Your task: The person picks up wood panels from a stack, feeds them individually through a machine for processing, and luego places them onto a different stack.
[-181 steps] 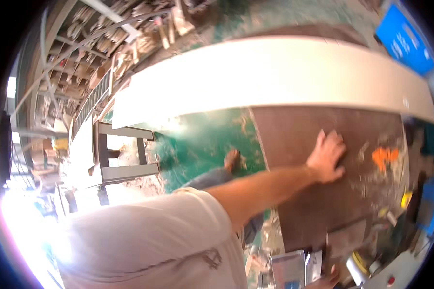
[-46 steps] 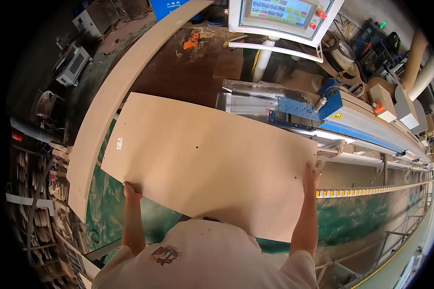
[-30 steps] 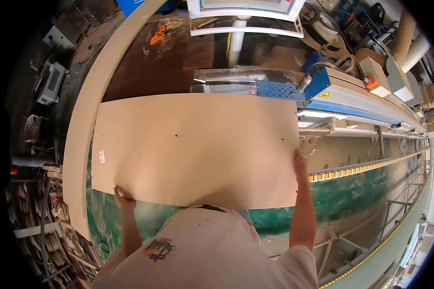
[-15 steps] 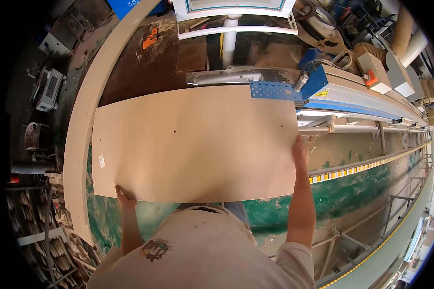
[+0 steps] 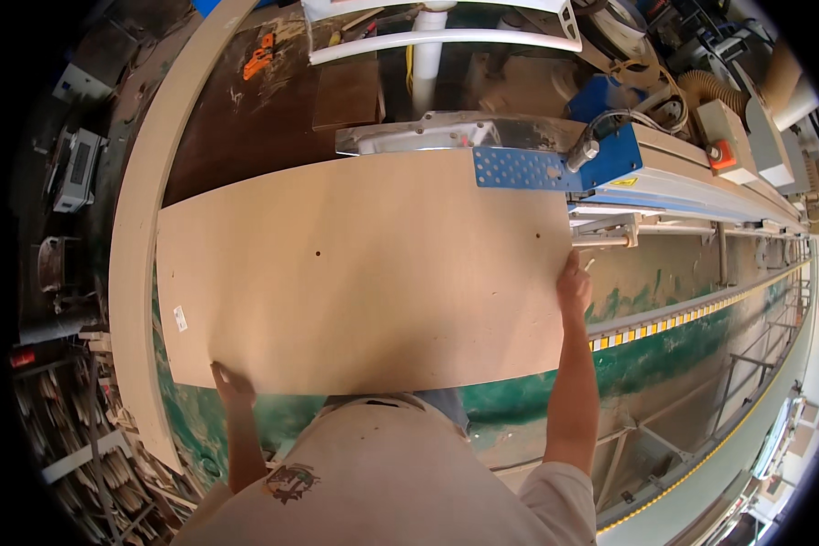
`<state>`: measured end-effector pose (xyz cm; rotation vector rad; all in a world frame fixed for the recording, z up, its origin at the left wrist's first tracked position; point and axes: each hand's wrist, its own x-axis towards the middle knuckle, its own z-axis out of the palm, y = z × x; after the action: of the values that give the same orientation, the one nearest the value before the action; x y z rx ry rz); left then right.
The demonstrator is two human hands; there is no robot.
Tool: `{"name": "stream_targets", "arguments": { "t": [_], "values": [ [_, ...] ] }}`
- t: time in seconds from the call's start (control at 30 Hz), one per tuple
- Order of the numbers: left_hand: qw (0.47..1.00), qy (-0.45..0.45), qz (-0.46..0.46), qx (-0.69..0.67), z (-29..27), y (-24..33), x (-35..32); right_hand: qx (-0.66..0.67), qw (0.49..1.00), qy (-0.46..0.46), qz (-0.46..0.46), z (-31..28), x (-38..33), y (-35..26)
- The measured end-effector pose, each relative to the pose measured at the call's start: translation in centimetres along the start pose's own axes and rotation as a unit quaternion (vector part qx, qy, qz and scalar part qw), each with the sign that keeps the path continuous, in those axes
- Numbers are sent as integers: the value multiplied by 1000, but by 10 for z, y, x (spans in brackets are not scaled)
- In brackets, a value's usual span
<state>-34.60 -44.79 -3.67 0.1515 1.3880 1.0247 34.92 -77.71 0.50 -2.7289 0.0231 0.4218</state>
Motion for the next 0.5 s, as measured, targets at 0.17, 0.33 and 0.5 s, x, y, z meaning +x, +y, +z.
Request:
{"name": "stream_targets", "arguments": {
  "t": [0.17, 0.33, 0.5],
  "values": [
    [1000, -2, -28, 2, -27, 39, 39, -1, 1000, 10, 19, 1, 9, 5],
    [993, 7, 85, 81, -18, 26, 22, -28, 999, 8, 29, -2, 15, 3],
    [986, 124, 68, 89, 72, 6, -55, -18, 999, -6, 26, -16, 28, 19]
  ]
}}
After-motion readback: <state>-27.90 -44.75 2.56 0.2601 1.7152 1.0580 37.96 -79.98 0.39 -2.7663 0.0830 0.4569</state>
